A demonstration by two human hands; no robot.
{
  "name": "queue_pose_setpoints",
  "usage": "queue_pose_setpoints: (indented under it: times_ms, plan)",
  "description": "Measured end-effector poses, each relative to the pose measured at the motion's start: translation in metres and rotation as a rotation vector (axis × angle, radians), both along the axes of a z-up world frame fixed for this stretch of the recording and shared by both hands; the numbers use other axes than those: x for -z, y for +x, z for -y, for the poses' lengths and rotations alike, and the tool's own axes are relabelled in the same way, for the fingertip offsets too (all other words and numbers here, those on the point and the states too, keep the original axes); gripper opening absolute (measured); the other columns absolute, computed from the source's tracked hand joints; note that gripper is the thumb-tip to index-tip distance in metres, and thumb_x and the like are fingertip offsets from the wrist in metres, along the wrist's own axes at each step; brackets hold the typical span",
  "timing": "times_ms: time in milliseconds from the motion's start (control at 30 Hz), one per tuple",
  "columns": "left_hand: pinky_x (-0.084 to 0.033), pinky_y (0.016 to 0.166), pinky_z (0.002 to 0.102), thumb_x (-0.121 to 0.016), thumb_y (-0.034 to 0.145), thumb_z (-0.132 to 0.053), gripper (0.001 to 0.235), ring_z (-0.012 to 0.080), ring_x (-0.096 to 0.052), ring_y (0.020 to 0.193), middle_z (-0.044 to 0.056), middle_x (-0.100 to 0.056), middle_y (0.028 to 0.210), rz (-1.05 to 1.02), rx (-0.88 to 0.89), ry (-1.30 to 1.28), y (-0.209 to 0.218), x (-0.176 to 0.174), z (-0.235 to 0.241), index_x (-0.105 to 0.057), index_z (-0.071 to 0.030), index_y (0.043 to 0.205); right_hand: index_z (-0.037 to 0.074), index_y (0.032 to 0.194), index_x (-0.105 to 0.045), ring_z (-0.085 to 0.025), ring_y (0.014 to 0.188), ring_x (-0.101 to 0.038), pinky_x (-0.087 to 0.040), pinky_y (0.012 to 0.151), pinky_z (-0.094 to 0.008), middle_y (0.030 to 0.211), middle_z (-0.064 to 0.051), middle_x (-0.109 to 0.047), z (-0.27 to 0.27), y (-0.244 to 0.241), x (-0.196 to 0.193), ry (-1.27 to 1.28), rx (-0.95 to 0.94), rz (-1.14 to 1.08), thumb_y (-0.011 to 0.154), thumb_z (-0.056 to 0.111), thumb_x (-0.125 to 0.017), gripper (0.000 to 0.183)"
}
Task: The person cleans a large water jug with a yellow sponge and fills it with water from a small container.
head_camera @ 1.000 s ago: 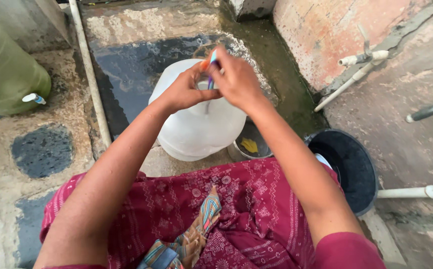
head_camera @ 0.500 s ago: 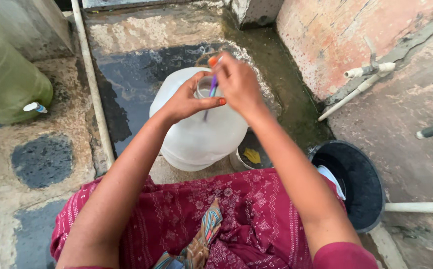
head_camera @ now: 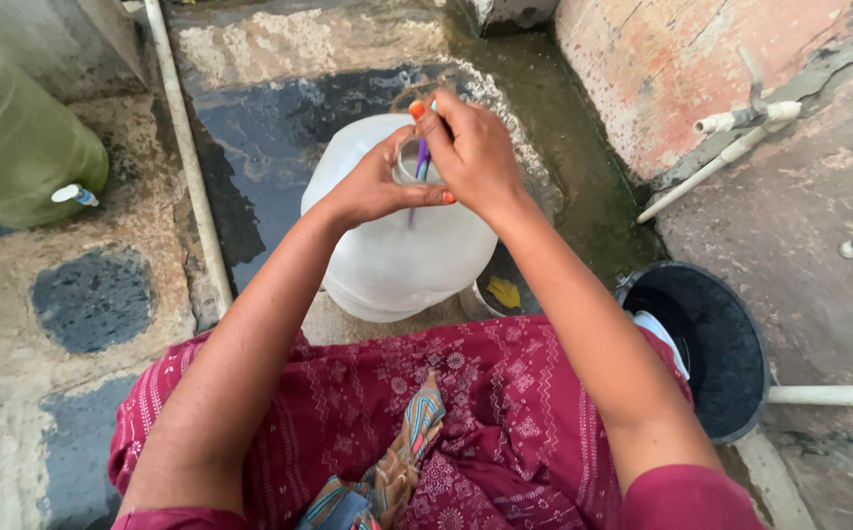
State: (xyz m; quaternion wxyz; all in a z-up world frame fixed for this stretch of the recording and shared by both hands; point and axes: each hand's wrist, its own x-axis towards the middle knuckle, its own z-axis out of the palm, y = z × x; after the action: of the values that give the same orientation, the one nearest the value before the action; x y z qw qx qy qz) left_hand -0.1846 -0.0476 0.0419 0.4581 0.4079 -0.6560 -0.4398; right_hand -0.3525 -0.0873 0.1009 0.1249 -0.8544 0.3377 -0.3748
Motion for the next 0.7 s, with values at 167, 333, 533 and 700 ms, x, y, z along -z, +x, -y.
queue_pose_setpoints:
  times_ms: [167,333,533,700]
  plan:
    - [-0.042,0.112,0.038,-0.091,0.073,-0.040,0.080,0.0231,-0.056,0.130,0.009,-0.064,0.130,0.086,0.006,0.098,0.008,-0.004,-0.007,-0.055,-0.010,0.138,0.006,0.107,-0.065,-0.017,0.085,-0.073,-0.056,0.074,-0.034,0.094,-0.004,-0.074,0.008,-0.019,-0.024,-0.040,-0.097,0.309,0.112,0.019,-0.055,0.017]
    - [-0.038,0.114,0.037,-0.090,0.075,-0.034,0.076,0.0212,-0.053,0.133,0.007,-0.063,0.133,0.110,0.034,0.081,0.014,-0.008,-0.011,-0.054,-0.011,0.138,0.004,0.099,-0.063,-0.015,0.074,-0.058,-0.047,0.070,-0.031,0.084,-0.005,-0.065,-0.001,-0.036,-0.051,0.062,0.009,0.410,0.111,0.019,-0.054,0.022]
    - [-0.042,0.112,0.035,-0.088,0.076,-0.029,0.075,0.0188,-0.057,0.127,0.005,-0.065,0.129,0.053,0.071,0.072,0.012,-0.006,-0.013,-0.052,-0.012,0.139,0.007,0.092,-0.064,-0.030,0.083,-0.060,-0.047,0.073,-0.043,0.083,-0.011,-0.065,-0.010,0.006,0.000,-0.173,0.071,0.029,0.106,0.021,-0.062,0.021]
    - [-0.042,0.111,0.033,-0.087,0.076,-0.025,0.074,0.0176,-0.057,0.126,0.003,-0.065,0.127,0.057,0.090,0.090,0.007,-0.007,-0.014,-0.052,-0.013,0.140,0.007,0.109,-0.064,-0.021,0.087,-0.063,-0.051,0.078,-0.036,0.091,-0.005,-0.064,-0.017,-0.002,-0.027,-0.126,-0.015,0.164,0.110,0.019,-0.054,0.016]
